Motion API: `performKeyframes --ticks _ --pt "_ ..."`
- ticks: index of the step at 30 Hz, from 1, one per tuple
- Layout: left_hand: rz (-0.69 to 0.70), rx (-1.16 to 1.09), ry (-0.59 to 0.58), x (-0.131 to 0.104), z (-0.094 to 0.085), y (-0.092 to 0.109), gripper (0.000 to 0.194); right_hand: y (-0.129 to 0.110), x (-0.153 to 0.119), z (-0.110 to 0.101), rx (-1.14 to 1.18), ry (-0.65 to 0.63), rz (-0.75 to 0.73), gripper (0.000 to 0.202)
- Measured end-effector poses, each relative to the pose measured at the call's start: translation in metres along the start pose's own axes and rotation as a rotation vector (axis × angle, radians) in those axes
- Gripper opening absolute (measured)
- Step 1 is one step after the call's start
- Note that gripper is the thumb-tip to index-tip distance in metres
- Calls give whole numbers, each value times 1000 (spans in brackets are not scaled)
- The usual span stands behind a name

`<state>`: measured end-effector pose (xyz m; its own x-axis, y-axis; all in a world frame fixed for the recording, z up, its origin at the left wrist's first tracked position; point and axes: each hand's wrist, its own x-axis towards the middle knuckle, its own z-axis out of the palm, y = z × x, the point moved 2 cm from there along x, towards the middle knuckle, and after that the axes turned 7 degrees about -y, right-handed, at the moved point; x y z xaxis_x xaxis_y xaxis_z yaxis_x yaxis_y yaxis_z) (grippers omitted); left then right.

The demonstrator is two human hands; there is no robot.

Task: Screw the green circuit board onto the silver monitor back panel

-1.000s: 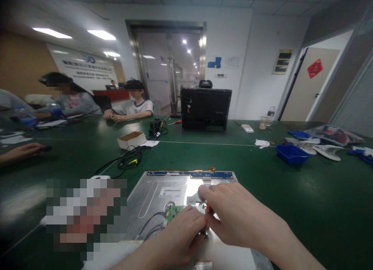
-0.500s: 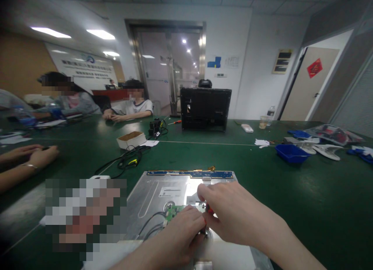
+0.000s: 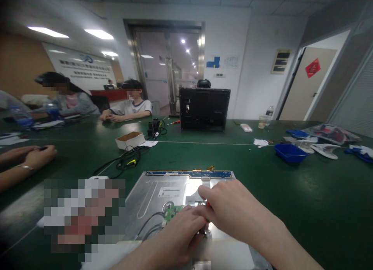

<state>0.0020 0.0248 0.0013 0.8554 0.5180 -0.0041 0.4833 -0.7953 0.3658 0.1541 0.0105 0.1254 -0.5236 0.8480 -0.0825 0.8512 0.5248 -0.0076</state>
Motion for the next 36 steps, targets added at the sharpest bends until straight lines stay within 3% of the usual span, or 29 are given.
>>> performKeyframes --ticks 5,14,24,28,36 --pt "-2 9 -20 0 -1 1 23 -1 -1 1 24 10 -49 3" --pt "10 -3 -5 0 -2 1 24 0 -10 -1 150 19 -132 16" --pt "-10 2 -26 1 -2 1 18 1 -1 0 8 11 -2 11" --pt "-18 17 -22 1 -4 3 19 1 0 2 4 13 -19 2" --pt "-14 21 -22 1 0 1 21 1 -9 -2 138 3 -128 20"
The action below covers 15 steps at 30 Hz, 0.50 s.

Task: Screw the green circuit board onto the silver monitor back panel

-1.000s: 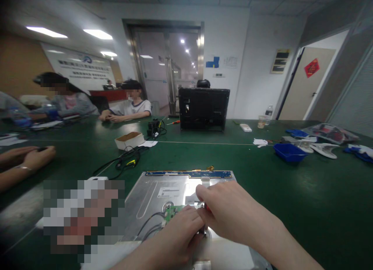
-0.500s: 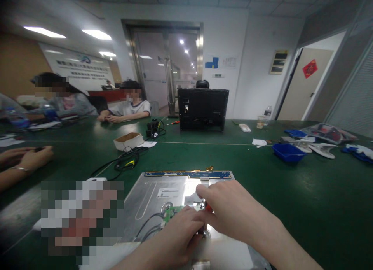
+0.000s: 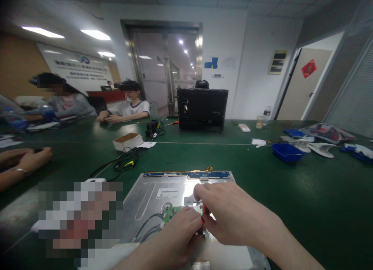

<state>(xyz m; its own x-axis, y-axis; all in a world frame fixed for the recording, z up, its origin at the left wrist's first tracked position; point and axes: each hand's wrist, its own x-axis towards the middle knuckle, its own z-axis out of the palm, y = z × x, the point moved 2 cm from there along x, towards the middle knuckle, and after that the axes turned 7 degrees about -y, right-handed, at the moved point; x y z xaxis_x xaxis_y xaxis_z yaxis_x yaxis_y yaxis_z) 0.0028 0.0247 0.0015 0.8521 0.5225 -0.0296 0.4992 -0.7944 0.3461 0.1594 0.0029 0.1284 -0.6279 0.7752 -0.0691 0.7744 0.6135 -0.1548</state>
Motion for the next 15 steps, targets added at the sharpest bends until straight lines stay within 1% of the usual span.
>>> performKeyframes --ticks 3,7,11,13,15 --pt "6 -5 4 0 1 0 22 -1 -1 0 -8 -5 -20 17" --pt "-3 -19 10 0 0 1 27 1 3 2 -45 18 57 15" --pt "-10 -42 4 -1 -2 1 18 2 7 2 -122 17 130 11" --pt "-13 -44 4 -1 -2 1 18 2 8 2 -156 12 143 16" --pt "-16 -43 7 -1 -3 1 20 2 8 2 -166 3 131 15"
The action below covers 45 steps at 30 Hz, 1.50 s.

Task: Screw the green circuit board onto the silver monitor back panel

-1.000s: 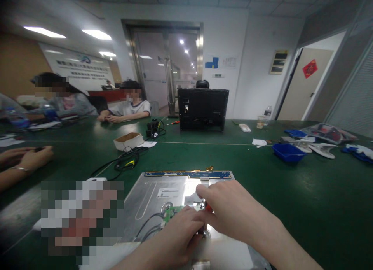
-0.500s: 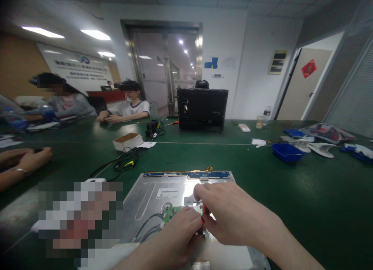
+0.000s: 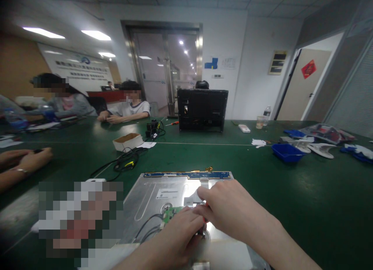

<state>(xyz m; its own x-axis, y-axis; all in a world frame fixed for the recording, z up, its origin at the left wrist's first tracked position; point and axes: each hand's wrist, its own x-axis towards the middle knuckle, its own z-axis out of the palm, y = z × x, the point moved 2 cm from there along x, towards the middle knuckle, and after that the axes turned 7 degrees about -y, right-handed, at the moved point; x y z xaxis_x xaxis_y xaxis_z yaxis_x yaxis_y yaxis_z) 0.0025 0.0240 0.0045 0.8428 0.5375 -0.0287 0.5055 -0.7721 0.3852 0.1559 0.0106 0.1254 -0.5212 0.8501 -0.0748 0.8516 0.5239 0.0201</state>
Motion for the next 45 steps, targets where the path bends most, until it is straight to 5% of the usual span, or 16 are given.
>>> performKeyframes --ticks 4,11,19,23,28,39,45 --pt "9 13 -1 0 0 0 23 0 -2 0 58 12 -68 4" --pt "25 31 11 0 2 -1 17 0 -9 -3 245 -35 -198 22" --pt "34 10 31 0 2 -1 24 -4 0 3 23 -2 -11 14" --pt "32 17 18 0 3 -2 23 -3 -1 2 74 5 -66 4" --pt "15 24 -12 1 2 -2 24 1 -5 0 217 26 -120 20" --pt "-27 50 5 2 1 0 17 1 -1 0 96 -7 -47 2" --pt "-27 63 -3 3 7 -3 14 2 -5 1 160 15 -87 15"
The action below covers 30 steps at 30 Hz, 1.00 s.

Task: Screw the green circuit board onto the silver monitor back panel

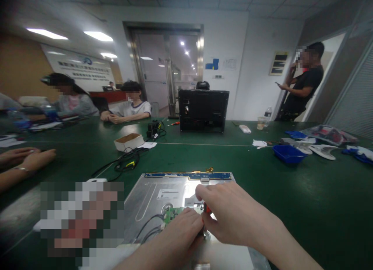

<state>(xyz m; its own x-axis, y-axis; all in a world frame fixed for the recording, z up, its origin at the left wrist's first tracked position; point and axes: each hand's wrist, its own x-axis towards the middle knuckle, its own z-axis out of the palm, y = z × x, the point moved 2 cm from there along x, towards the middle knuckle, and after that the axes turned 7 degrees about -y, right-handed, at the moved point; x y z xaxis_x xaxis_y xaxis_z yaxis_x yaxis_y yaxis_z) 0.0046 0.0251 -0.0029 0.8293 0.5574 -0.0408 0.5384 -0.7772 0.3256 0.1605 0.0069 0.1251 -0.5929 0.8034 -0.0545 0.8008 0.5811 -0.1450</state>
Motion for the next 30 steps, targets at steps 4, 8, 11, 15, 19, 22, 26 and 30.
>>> performKeyframes --ticks 4,8,11,15,19,22,26,30 --pt "11 1 13 0 -1 1 16 0 3 -1 -30 -20 33 9" --pt "6 -22 19 0 -4 3 14 -1 5 -1 -77 -40 38 11" --pt "-8 -13 11 0 -3 3 13 -1 4 -1 -55 -9 6 5" --pt "0 0 9 0 0 1 14 -2 0 -1 5 3 -50 18" --pt "22 -21 26 -1 -1 2 20 -2 1 -2 8 -5 -34 20" --pt "23 -39 25 0 -4 4 20 -2 4 -2 -35 -8 3 16" --pt "0 -16 38 0 -4 4 14 -1 6 0 -91 -5 3 7" --pt "-2 -7 10 -1 -4 4 20 -1 3 1 -35 7 -21 14"
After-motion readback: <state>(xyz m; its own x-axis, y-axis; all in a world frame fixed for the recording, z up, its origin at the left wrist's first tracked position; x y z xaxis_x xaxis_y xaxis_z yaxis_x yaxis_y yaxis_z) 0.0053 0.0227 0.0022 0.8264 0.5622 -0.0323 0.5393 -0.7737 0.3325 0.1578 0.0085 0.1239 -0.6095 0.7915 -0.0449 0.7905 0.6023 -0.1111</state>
